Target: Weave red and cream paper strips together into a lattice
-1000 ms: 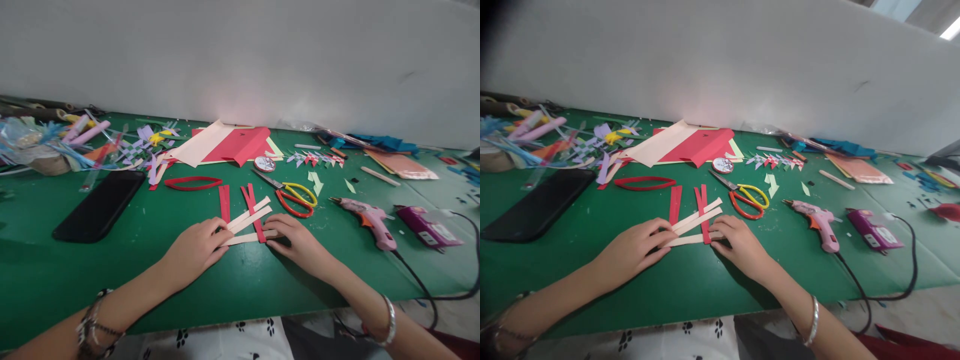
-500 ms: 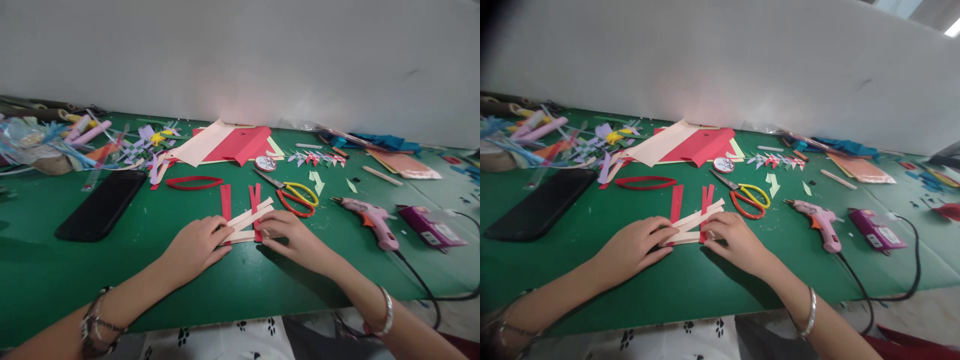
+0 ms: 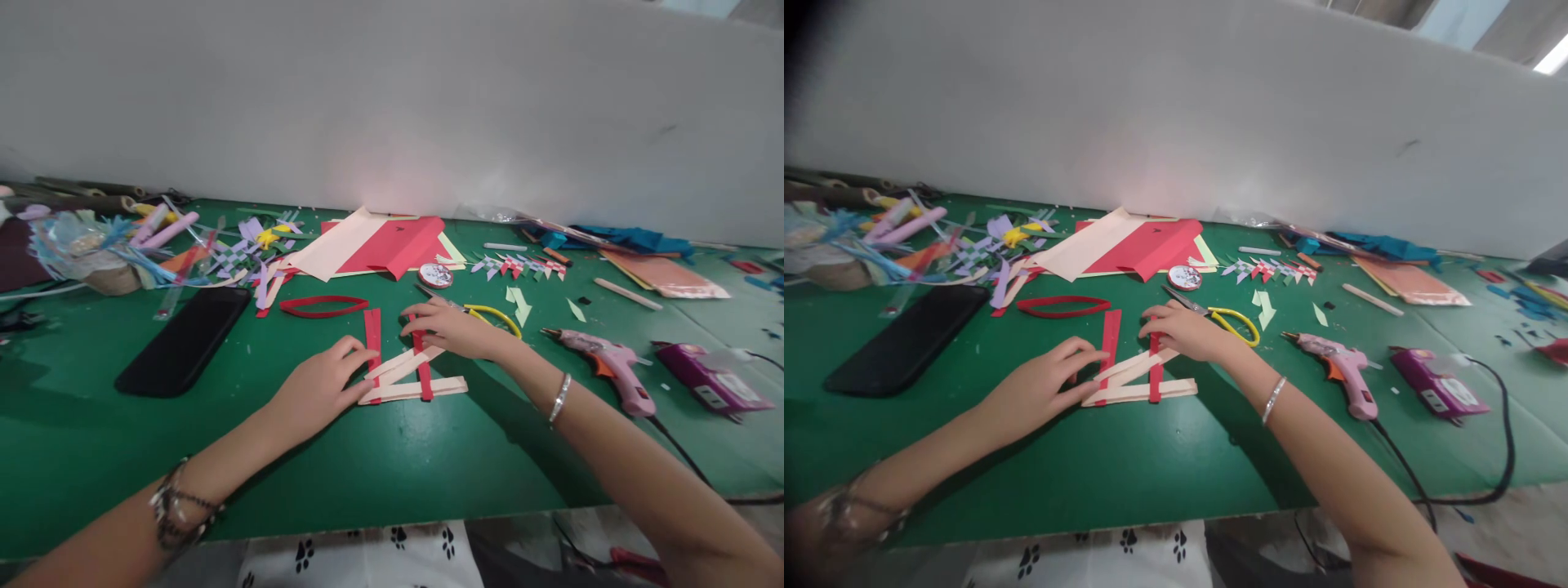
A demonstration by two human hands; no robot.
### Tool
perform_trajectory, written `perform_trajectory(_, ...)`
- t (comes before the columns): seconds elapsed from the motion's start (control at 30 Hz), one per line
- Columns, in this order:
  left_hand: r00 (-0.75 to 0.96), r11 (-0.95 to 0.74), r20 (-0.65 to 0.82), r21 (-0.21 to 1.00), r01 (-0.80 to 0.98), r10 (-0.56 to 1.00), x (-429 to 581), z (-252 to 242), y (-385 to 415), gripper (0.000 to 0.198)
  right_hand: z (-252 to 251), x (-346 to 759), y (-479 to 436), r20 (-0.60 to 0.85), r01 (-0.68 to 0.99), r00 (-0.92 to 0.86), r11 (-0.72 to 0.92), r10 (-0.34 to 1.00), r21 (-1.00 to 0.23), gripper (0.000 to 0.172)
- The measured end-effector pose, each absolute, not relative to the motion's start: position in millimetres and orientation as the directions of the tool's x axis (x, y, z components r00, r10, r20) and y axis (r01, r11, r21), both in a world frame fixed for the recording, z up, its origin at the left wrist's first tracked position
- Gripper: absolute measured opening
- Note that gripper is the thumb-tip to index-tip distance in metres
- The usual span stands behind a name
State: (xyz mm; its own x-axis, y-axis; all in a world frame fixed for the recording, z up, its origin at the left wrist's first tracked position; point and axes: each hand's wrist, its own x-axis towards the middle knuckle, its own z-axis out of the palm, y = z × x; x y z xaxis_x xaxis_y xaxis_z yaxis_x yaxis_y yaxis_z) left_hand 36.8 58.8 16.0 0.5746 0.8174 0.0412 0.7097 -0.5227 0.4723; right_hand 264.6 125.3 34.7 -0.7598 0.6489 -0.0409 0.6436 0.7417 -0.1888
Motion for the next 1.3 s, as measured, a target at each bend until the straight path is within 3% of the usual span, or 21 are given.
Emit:
perform_trajectory(0.1,0.637,-0.569,0.019,0.47,0.675,0.771,32.9,17.0,68.8,0.03,36.5,261.6,126.3,-0.033,0.628,-0.77,0.747,0.637,-0.218,0.03)
perform_trajectory(0.3,0.675,-0.62,0.052,0.452,0.641,0.736,30.6,12.5,74.3,0.028,44.5,269.8,106.0,0.102,0.685,-0.665,0.659,0.74,-0.313,0.021)
perform_trajectory(0.43,0.679,-0.644,0.07,0.402,0.651,0.731,33.2,10.9,73.5,0.025,42.6,277.5,87.1,0.063,0.662,-0.683,0.654,0.727,-0.366,0.014)
perform_trajectory(0.53,0.666,-0.654,0.116,0.368,0.66,0.737,33.9,9.8,73.1,0.027,34.8,278.1,77.8,0.007,0.686,-0.688,0.654,0.726,-0.32,0.015)
perform_trajectory(0.7,0.715,-0.761,0.265,0.271,0.589,0.647,34.5,7.0,69.4,0.04,21.3,273.0,74.5,0.046,0.739,-0.634,0.623,0.772,-0.254,0.021)
perform_trajectory(0.97,0.765,-0.745,-0.057,0.191,0.639,0.641,43.9,-2.0,65.2,0.05,19.5,265.3,72.0,0.021,0.8,-0.553,0.538,0.833,-0.265,0.019)
perform_trajectory(1.2,0.761,-0.742,-0.05,0.193,0.642,0.646,43.7,-2.3,64.7,0.051,26.1,260.5,69.5,0.015,0.844,-0.477,0.463,0.879,-0.272,0.01)
perform_trajectory(1.3,0.762,-0.741,-0.052,0.196,0.642,0.646,43.4,-1.9,64.4,0.052,27.7,262.5,71.0,0.021,0.861,-0.458,0.449,0.889,-0.237,0.021)
